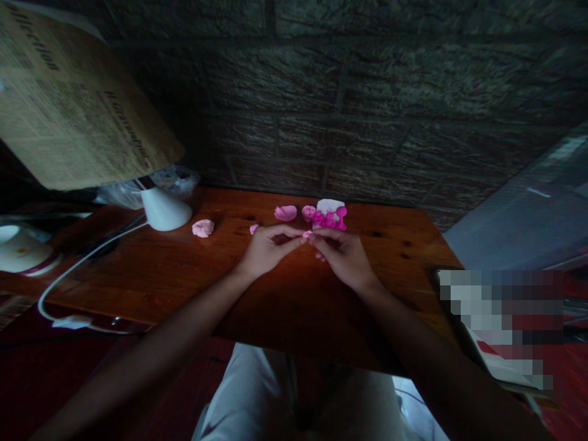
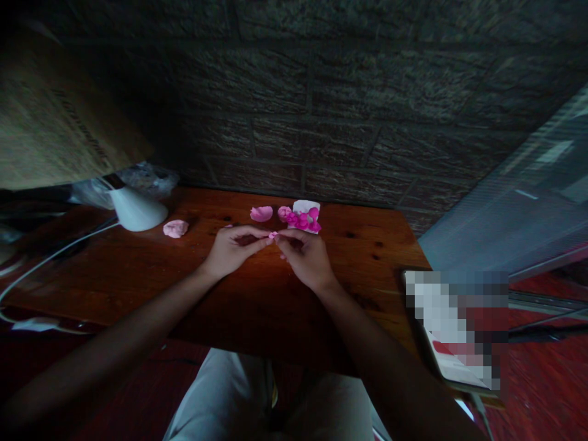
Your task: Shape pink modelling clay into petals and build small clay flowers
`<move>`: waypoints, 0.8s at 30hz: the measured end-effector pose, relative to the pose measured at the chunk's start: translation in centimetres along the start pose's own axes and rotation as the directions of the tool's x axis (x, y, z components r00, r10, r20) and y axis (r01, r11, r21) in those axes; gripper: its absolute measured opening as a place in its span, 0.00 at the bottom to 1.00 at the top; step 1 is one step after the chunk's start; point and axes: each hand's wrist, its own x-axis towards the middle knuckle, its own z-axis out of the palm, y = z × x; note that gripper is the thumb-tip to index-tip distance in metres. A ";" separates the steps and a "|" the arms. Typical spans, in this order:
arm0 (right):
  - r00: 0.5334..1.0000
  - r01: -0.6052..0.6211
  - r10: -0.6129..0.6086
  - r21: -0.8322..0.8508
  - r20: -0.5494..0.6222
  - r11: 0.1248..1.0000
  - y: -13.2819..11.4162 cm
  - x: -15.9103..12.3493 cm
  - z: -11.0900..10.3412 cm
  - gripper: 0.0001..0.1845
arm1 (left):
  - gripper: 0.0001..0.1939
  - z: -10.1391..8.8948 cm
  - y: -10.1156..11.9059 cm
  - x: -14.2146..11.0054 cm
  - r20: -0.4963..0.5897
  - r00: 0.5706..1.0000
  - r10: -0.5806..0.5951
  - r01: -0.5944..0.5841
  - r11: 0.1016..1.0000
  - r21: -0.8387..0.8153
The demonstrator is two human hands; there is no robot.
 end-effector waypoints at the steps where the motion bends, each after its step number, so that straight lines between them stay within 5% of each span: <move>1: 1.000 0.002 -0.002 0.001 0.004 1.000 0.0 0.0 0.0 0.16 | 0.11 0.0 0.0 0.0 -0.001 1.000 -0.004 0.004 1.000 -0.003; 24: 1.000 -0.016 0.016 -0.005 -0.021 1.000 0.1 0.0 0.1 0.16 | 0.09 0.0 0.3 0.1 0.005 1.000 0.013 -0.013 1.000 -0.016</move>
